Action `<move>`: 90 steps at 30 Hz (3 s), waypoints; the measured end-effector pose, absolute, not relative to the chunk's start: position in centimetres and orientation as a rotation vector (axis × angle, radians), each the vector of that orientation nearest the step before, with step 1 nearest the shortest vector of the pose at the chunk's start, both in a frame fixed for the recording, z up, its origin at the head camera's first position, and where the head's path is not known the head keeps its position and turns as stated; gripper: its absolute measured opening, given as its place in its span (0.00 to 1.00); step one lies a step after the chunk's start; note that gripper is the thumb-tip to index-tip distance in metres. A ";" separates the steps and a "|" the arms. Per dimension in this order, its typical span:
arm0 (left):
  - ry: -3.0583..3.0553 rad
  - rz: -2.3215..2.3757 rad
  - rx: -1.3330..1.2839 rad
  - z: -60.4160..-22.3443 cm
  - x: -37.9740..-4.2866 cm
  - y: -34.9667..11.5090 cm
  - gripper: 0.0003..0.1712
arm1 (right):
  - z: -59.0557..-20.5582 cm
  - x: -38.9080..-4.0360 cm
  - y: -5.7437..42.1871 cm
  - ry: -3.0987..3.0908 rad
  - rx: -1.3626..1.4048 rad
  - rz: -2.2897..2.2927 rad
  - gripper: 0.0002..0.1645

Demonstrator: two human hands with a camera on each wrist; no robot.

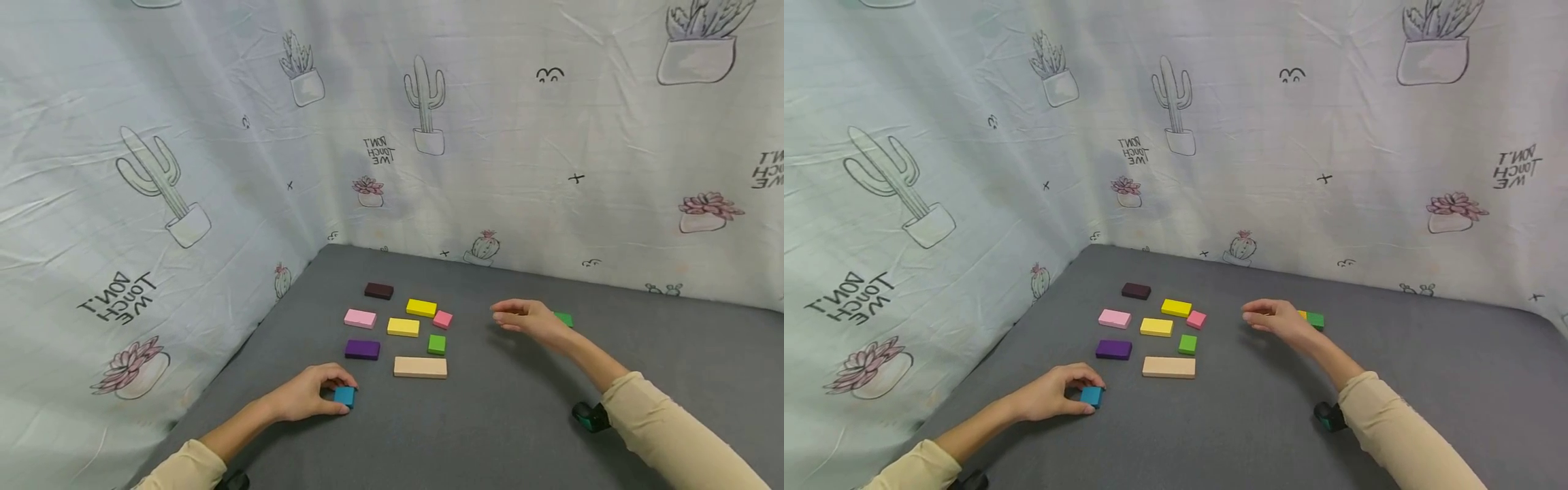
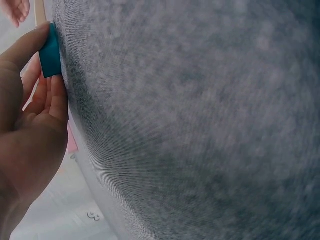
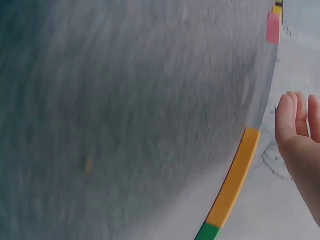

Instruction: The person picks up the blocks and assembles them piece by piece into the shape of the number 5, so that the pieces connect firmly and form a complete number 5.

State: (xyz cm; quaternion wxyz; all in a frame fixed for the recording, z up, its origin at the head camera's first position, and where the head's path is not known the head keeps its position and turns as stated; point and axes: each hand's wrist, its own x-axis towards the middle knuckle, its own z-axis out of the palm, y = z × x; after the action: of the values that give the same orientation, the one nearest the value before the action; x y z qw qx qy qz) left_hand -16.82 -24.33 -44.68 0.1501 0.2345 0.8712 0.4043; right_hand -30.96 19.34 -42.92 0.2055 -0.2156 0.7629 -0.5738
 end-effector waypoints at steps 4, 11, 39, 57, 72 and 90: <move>2.497 1.162 0.670 -44.7 -16.9 -24.4 0.18 | -43.2 -30.8 18.1 2.131 -0.611 -1.570 0.32; 2.500 1.156 0.671 -44.7 -17.0 -24.4 0.18 | -43.6 -30.7 16.0 2.164 -0.632 -1.518 0.32; 2.517 1.155 0.724 -44.9 -17.1 -24.8 0.19 | -44.0 -31.6 5.9 2.236 -0.640 -1.577 0.23; 2.507 1.137 0.689 -44.7 -17.1 -24.6 0.18 | -44.2 -31.9 3.2 2.284 -0.747 -1.464 0.25; 2.508 1.147 0.693 -45.0 -17.1 -24.6 0.18 | -44.2 -31.7 2.1 2.489 -0.891 -1.075 0.26; 2.518 1.152 0.707 -45.0 -16.9 -24.3 0.18 | -44.1 -30.9 1.8 2.671 -0.937 -0.998 0.23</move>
State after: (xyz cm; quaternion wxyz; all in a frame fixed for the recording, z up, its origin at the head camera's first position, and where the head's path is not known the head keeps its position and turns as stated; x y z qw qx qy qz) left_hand -16.94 -24.34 -44.97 0.1415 0.2450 0.8722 0.3990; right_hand -30.92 1.82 -44.07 0.0700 -0.3113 0.8877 -0.3318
